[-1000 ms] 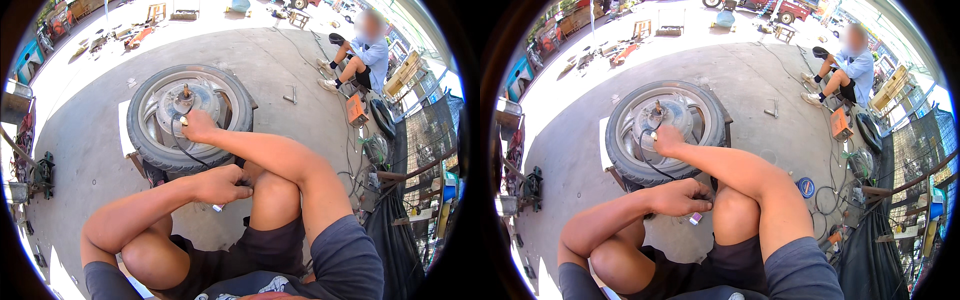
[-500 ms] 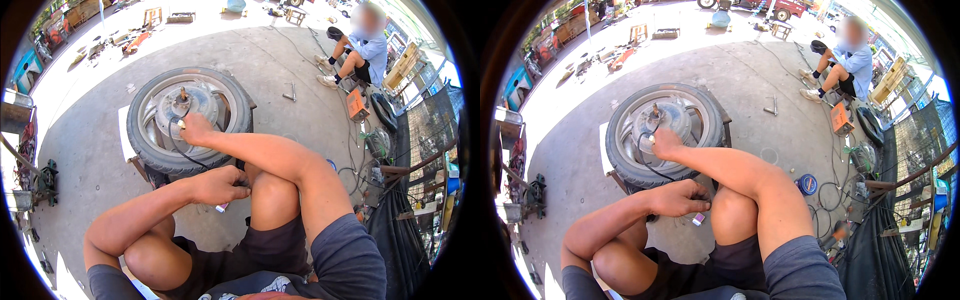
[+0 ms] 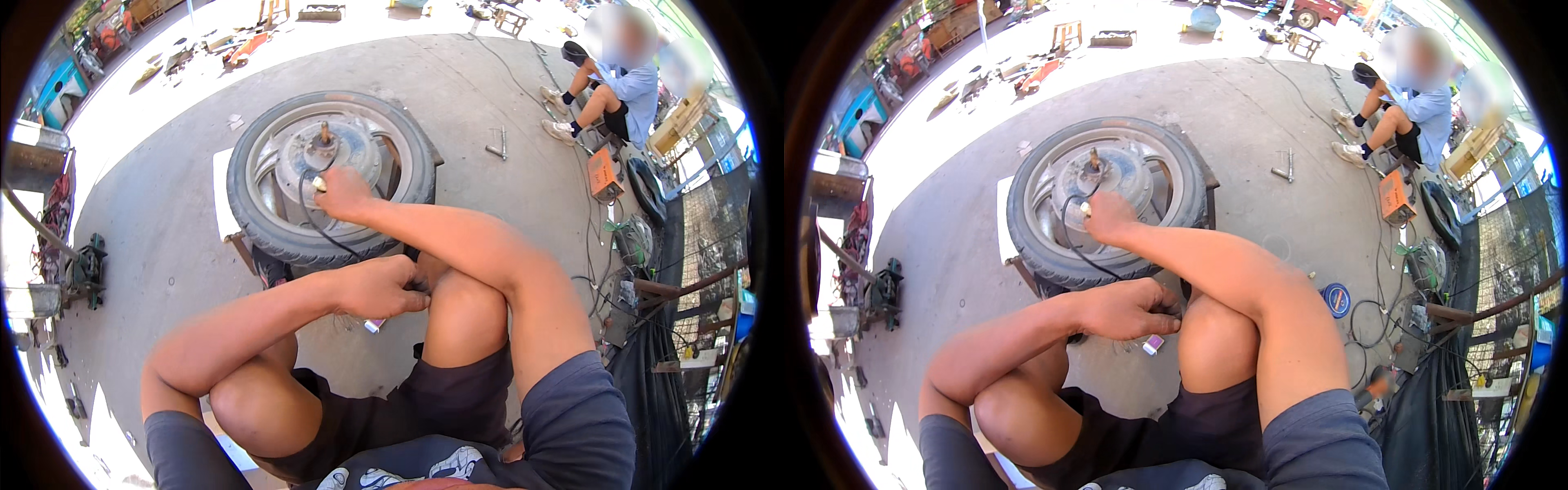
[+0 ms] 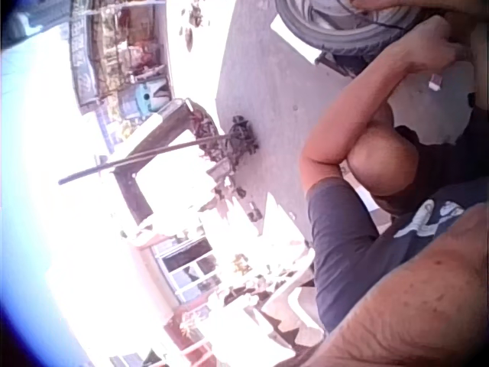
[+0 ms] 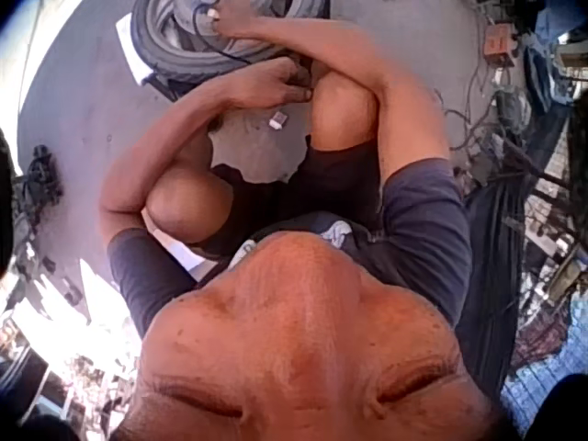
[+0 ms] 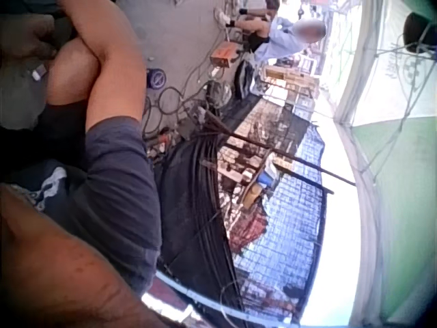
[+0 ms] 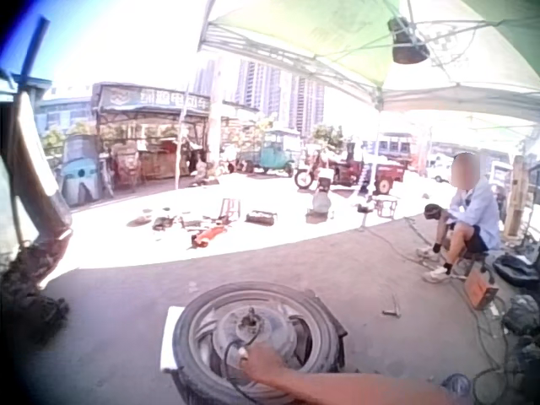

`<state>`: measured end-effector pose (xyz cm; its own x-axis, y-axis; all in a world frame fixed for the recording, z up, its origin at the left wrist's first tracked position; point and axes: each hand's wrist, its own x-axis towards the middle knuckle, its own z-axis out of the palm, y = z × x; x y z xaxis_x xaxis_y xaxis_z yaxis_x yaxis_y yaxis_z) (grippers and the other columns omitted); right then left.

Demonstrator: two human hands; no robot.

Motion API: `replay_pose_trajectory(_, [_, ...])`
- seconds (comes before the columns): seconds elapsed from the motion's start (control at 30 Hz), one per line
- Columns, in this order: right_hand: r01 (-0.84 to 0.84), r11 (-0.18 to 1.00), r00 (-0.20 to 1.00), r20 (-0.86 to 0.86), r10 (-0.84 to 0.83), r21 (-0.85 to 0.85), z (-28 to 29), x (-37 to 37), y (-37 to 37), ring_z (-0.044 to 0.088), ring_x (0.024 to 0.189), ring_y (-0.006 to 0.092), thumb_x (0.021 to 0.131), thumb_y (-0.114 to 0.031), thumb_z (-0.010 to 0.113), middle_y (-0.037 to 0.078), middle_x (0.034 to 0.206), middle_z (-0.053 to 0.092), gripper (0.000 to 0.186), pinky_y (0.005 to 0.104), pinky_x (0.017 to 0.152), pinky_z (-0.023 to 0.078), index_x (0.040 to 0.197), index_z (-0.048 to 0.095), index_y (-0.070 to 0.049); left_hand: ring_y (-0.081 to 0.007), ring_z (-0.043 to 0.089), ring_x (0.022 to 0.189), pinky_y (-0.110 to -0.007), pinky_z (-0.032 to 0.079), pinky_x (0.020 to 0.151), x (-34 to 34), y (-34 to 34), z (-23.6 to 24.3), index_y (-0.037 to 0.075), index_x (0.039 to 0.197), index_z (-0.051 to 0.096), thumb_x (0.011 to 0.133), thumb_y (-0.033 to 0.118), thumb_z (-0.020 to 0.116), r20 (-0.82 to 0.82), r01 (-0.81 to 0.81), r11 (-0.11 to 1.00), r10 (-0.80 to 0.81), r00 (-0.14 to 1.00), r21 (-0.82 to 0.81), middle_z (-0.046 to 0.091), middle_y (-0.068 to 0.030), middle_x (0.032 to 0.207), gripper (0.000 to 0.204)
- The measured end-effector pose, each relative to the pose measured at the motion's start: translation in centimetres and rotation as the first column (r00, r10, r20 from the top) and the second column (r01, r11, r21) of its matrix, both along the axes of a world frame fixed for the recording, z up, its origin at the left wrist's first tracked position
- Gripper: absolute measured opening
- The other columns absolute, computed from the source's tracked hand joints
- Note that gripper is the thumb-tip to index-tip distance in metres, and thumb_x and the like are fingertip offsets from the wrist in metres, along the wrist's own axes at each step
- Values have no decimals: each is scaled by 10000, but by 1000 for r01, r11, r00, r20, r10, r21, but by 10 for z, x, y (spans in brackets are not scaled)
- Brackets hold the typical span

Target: The person sits on the ground and uses a small tool to scrape or clean the inner rim of a motorcycle tire. They repeatedly rotate the tire and continue scraping the same area with both hands.

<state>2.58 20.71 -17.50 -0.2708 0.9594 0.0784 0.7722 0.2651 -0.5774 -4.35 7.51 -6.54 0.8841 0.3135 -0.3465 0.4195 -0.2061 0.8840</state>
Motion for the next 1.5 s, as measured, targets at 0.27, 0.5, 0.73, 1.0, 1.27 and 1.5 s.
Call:
replay_pose_trajectory(0.27, [2, 996, 991, -135, -13, -87, -5, 20, 9, 688, 837, 440, 760, -205, 656, 281, 808, 685, 250, 489, 786, 547, 795, 712, 35, -176, 588, 668, -358, 478, 642, -3, -6, 14, -67, 993, 656, 930, 208, 595, 80, -5, 1000, 7, 997, -21, 629, -102, 720, 289])
replay_pose_trajectory(0.5, [-1, 996, 981, -191, -16, -89, 1, 24, 6, 681, 770, 439, 726, -217, 680, 275, 743, 669, 263, 479, 739, 546, 744, 700, 44, -179, 604, 692, -358, 484, 664, 2, -5, -2, -65, 1039, 662, 934, 215, 592, 89, -10, 1000, 11, 996, -6, 647, -112, 754, 308])
replay_pose_trajectory(0.73, [-7, 999, 999, -38, 9, 40, 0, 13, 4, 686, 827, 430, 722, -221, 698, 277, 811, 681, 259, 490, 783, 547, 786, 718, 29, -176, 598, 708, -354, 478, 672, 4, -1, -1, -59, 1025, 660, 938, 231, 598, 18, 29, 1000, -29, 999, 2, 635, -104, 755, 309])
replay_pose_trajectory(1.0, [11, 1000, 999, 31, -11, 11, -7, 3, 8, 692, 893, 436, 736, -190, 704, 277, 880, 699, 239, 492, 818, 557, 837, 725, 26, -150, 570, 732, -352, 468, 686, 3, 2, -5, -53, 992, 648, 946, 227, 592, -7, 51, 999, -51, 999, 15, 617, -95, 762, 289])
replay_pose_trajectory(1.27, [48, 999, 997, 67, -47, -9, 5, 5, -1, 687, 931, 440, 779, -230, 719, 272, 924, 705, 276, 493, 838, 554, 870, 722, 30, -159, 580, 718, -357, 465, 671, 4, 1, -5, -61, 962, 647, 939, 227, 611, 23, 32, 999, -32, 999, 12, 624, -106, 750, 290])
replay_pose_trajectory(1.5, [3, 999, 998, 61, -5, 33, 6, 9, -3, 681, 938, 445, 800, -258, 709, 303, 938, 692, 326, 504, 842, 541, 894, 710, 55, -170, 579, 665, -356, 471, 642, 2, -3, 1, -66, 967, 654, 935, 226, 616, 47, -25, 1000, 25, 999, -10, 622, -97, 711, 296])
